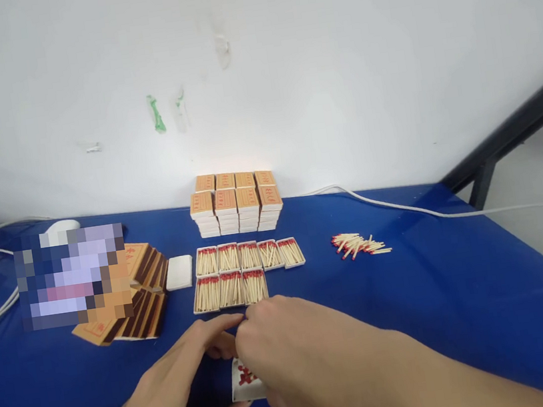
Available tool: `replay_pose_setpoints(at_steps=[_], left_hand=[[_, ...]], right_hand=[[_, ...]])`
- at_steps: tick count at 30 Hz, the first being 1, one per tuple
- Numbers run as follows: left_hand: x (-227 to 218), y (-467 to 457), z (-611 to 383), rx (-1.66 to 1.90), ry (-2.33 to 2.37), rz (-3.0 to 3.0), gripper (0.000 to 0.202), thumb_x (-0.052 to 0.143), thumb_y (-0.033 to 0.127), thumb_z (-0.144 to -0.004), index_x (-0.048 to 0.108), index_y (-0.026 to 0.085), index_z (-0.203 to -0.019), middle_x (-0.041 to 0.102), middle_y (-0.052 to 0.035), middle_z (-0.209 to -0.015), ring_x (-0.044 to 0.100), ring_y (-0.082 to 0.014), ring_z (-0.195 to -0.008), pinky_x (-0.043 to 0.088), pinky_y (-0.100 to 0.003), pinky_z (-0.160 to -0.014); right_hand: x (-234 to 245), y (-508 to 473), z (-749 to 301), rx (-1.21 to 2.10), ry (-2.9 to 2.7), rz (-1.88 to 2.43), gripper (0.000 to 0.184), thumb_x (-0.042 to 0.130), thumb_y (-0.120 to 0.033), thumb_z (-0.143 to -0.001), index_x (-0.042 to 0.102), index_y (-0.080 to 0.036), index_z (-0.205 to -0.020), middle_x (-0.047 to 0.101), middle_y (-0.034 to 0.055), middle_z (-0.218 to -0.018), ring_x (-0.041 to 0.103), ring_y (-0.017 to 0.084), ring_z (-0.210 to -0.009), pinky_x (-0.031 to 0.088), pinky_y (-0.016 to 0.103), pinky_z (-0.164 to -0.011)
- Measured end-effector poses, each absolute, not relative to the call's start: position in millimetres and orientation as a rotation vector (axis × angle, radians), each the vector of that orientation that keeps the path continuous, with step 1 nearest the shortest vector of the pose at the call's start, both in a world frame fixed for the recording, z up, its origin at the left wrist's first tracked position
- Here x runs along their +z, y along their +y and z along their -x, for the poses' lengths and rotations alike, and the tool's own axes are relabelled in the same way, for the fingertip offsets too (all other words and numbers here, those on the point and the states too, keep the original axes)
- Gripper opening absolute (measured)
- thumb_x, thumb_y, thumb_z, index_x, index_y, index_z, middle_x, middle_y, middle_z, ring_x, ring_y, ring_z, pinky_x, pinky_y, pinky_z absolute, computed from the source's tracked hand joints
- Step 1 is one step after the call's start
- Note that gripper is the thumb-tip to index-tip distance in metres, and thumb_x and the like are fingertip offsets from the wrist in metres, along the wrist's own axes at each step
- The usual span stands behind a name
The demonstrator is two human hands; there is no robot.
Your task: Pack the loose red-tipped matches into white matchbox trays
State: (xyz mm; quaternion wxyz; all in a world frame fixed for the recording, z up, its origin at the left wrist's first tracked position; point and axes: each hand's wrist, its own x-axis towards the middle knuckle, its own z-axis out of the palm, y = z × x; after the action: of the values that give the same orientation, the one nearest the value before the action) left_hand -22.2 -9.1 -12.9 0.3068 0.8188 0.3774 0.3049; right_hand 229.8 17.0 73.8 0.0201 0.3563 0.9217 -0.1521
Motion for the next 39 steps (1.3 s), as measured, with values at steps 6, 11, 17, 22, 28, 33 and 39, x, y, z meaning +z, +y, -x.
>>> replay_pose_setpoints(at_steps=[6, 11, 17, 22, 28, 33, 39], left_hand=[[-16, -11, 20, 0.862, 1.002, -2.136, 0.084, 0.074, 0.006, -0.094, 0.049, 0.036, -0.168, 0.083, -0.0013, -0.133, 0.09, -0.0206, -0.119, 0.076, -0.033, -0.104], [-15, -11, 16, 0.884, 0.995, -2.111, 0.079, 0.073, 0.009, -0.098, 0.05, 0.036, -0.169, 0.084, -0.0049, -0.146, 0.09, -0.0244, -0.13, 0.076, -0.039, -0.109], [-20, -14, 18, 0.895, 1.045, -2.087, 0.092, 0.073, 0.008, -0.094, 0.041, 0.036, -0.176, 0.086, -0.0053, -0.143, 0.093, -0.0249, -0.119, 0.078, -0.041, -0.104], [-23, -16, 17, 0.909, 1.062, -2.078, 0.094, 0.08, 0.008, -0.095, 0.042, 0.036, -0.176, 0.085, -0.0055, -0.142, 0.092, -0.0254, -0.121, 0.077, -0.044, -0.107], [-19, -19, 17, 0.889, 1.075, -2.121, 0.093, 0.083, 0.004, -0.09, 0.046, 0.04, -0.168, 0.081, 0.0011, -0.134, 0.089, -0.0214, -0.116, 0.077, -0.036, -0.103], [-14, -24, 27, 0.8, 1.198, -2.191, 0.071, 0.091, 0.009, -0.093, 0.061, 0.039, -0.149, 0.078, 0.0021, -0.13, 0.088, -0.0217, -0.107, 0.076, -0.032, -0.092], [-13, -24, 26, 0.85, 1.126, -2.127, 0.054, 0.091, 0.007, -0.097, 0.069, 0.038, -0.135, 0.078, 0.0103, -0.106, 0.082, -0.0116, -0.083, 0.069, -0.017, -0.079]], right_hand=[[65, 14, -213, -0.248, 2.77, -0.996, 0.018, 0.09, -0.009, -0.082, 0.083, -0.025, -0.084, 0.082, 0.0027, -0.081, 0.072, 0.024, -0.067, 0.052, 0.039, -0.064], [38, 19, -191, -0.44, 2.776, -1.008, 0.02, 0.096, -0.021, -0.081, 0.079, -0.029, -0.073, 0.07, 0.001, -0.062, 0.071, 0.025, -0.063, 0.059, 0.039, -0.065], [38, 14, -189, -0.414, 2.825, -1.017, 0.018, 0.092, -0.016, -0.08, 0.079, -0.027, -0.077, 0.076, 0.0032, -0.072, 0.075, 0.025, -0.069, 0.062, 0.04, -0.07], [44, 10, -205, -0.388, 2.863, -1.006, 0.019, 0.087, -0.008, -0.082, 0.081, -0.025, -0.086, 0.081, 0.0044, -0.083, 0.079, 0.028, -0.08, 0.064, 0.04, -0.079], [50, 13, -235, -0.844, 2.826, -1.226, 0.022, 0.081, -0.01, -0.103, 0.084, -0.026, -0.117, 0.085, 0.0052, -0.119, 0.082, 0.025, -0.107, 0.065, 0.037, -0.099], [47, 6, -258, -1.306, 2.621, -1.492, 0.011, 0.08, -0.025, -0.117, 0.082, -0.034, -0.124, 0.079, -0.0021, -0.13, 0.078, 0.017, -0.111, 0.06, 0.028, -0.099], [32, -4, -273, -1.587, 2.536, -1.696, 0.007, 0.087, -0.039, -0.115, 0.088, -0.04, -0.122, 0.079, -0.0048, -0.12, 0.074, 0.015, -0.103, 0.058, 0.027, -0.095]])
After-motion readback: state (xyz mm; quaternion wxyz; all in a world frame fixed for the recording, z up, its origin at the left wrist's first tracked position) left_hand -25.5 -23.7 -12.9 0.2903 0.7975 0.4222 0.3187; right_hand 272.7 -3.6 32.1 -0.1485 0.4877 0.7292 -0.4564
